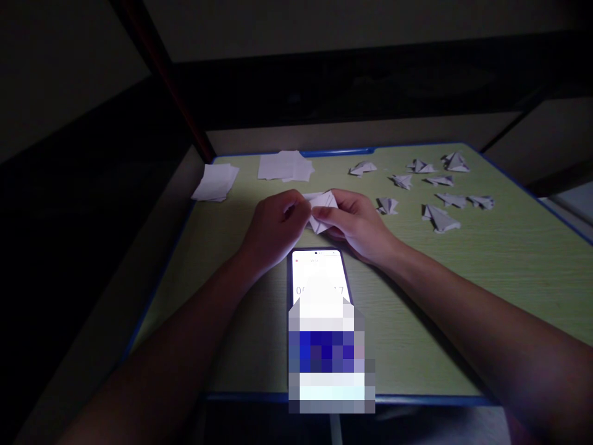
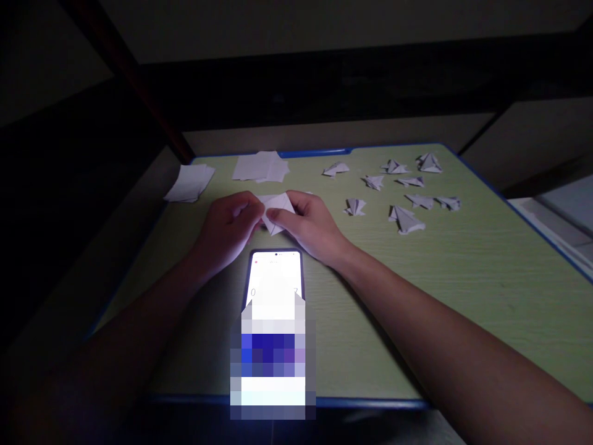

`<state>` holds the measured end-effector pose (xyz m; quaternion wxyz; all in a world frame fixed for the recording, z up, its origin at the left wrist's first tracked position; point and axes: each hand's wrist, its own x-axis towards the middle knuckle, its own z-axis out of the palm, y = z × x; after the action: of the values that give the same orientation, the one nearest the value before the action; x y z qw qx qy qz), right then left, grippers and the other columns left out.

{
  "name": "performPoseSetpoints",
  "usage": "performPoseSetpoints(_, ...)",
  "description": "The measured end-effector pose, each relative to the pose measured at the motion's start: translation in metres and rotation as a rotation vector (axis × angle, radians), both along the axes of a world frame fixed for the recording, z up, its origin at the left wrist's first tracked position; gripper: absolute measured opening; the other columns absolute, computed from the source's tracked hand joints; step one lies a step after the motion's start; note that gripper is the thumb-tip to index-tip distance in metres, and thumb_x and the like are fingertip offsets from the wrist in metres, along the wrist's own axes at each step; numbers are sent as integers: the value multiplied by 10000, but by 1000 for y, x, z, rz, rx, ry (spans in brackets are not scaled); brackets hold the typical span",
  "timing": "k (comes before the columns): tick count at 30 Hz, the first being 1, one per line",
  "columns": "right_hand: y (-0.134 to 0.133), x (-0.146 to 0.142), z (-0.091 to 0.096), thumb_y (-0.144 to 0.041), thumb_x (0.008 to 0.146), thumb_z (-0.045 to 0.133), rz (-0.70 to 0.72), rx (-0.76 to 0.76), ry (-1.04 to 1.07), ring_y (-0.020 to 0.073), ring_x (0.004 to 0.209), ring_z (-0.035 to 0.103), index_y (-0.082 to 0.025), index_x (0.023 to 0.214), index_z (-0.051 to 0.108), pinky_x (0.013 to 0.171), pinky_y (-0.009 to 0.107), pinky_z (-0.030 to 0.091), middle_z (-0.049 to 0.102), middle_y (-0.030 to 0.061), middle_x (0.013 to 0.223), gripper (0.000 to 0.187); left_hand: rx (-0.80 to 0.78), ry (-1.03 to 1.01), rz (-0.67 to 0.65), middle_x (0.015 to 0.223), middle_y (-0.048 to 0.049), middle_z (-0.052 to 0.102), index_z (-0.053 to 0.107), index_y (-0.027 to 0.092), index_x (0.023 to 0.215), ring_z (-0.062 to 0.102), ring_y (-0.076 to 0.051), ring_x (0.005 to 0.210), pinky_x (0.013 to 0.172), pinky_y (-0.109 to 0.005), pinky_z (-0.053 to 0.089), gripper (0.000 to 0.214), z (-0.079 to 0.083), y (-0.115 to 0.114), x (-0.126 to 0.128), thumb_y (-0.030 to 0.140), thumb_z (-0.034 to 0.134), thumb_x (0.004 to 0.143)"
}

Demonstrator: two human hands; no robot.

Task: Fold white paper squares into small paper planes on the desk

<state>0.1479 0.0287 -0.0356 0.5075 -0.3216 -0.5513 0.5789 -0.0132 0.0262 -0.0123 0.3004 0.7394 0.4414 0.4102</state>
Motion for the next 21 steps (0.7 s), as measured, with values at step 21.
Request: performPoseSetpoints(21, -1, 0, 2, -287, 764, 743, -10, -36, -36, 83, 476, 389, -173, 695, 642, 437, 241, 247, 549, -37, 564, 168, 7, -37, 0, 622, 28, 500, 518, 184, 710, 442, -109, 569, 511, -248, 326, 164, -2, -1, 2, 150, 523, 871)
